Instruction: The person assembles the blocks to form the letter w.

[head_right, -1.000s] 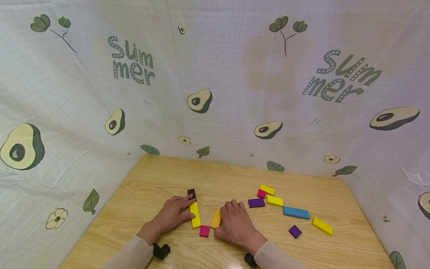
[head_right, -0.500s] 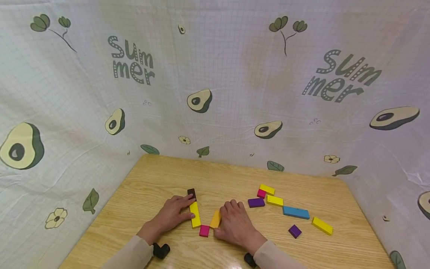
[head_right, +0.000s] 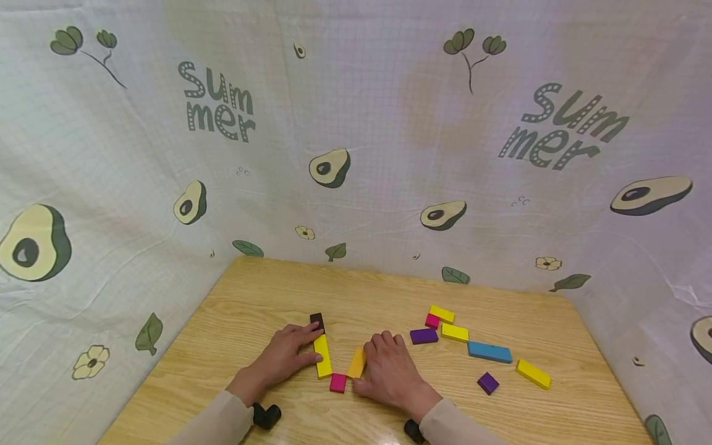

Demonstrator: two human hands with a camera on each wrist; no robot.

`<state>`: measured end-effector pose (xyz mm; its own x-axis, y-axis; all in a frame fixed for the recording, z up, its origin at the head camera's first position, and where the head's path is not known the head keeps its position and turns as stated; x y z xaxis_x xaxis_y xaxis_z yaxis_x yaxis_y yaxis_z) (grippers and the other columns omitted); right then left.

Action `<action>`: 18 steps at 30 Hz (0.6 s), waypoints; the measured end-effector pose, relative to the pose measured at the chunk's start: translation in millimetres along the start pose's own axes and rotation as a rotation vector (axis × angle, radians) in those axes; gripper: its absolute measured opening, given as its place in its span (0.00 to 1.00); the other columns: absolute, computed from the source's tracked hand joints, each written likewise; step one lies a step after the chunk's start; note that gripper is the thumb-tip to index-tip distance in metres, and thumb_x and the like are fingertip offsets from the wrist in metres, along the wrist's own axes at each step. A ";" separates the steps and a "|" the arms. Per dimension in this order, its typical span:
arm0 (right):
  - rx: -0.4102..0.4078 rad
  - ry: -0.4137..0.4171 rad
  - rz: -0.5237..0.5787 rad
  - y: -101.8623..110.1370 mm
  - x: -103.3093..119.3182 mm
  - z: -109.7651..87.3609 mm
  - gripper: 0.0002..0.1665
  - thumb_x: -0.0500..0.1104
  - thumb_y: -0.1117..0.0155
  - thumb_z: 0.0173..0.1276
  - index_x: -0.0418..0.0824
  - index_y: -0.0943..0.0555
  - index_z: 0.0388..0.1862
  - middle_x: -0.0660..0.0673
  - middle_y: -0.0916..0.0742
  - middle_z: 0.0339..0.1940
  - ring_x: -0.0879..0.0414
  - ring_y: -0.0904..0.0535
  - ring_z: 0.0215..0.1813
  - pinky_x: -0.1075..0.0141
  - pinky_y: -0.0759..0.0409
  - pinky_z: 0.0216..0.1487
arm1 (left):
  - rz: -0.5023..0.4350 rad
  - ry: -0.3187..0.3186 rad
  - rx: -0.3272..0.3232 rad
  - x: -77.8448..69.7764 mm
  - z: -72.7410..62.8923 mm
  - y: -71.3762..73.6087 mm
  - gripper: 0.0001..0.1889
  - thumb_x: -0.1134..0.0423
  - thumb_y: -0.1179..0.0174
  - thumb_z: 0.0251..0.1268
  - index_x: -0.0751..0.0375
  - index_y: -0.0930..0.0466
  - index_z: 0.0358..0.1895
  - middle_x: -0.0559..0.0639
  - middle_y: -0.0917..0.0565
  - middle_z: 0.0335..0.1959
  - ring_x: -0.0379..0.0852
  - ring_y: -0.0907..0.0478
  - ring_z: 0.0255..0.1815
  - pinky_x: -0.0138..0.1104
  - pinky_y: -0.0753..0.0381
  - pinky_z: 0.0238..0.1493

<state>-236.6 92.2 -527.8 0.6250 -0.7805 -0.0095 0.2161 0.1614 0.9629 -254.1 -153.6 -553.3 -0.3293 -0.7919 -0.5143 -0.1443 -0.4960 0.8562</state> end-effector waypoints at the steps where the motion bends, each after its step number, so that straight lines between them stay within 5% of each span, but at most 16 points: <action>1: -0.001 -0.003 0.000 0.3 0.1 0.3 0.34 0.72 0.30 0.59 0.44 0.17 0.43 0.50 0.19 0.40 0.53 0.30 0.43 0.59 0.35 0.46 | 0.001 -0.001 -0.002 -0.2 -0.1 0.3 0.33 0.38 0.37 0.73 0.46 0.25 0.76 0.44 0.29 0.80 0.53 0.29 0.72 0.60 0.32 0.71; 9: -0.013 -0.065 0.060 3.9 -7.9 3.2 0.32 0.69 0.29 0.63 0.42 0.16 0.46 0.47 0.18 0.42 0.50 0.27 0.47 0.55 0.33 0.47 | -0.004 -0.001 0.002 -1.1 -0.6 0.3 0.33 0.38 0.37 0.73 0.46 0.24 0.76 0.45 0.29 0.80 0.54 0.28 0.72 0.60 0.32 0.71; 18: -0.109 -0.249 0.014 9.9 -50.8 -2.9 0.32 0.61 0.25 0.64 0.35 0.16 0.49 0.40 0.16 0.44 0.43 0.26 0.47 0.50 0.31 0.47 | -0.017 0.005 0.008 -1.1 -0.5 0.6 0.33 0.39 0.37 0.73 0.46 0.25 0.77 0.45 0.29 0.80 0.54 0.29 0.72 0.61 0.33 0.72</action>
<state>-264.0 135.2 -518.6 0.4280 -0.8999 0.0833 0.2968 0.2270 0.9276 -253.3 -153.1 -552.3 -0.3221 -0.7853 -0.5288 -0.1575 -0.5063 0.8478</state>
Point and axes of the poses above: each hand's wrist, its own z-axis towards the middle knuckle, its own y-axis out of the back of the hand, x = y × z, the point moved 5 cm from there along z, towards the middle knuckle
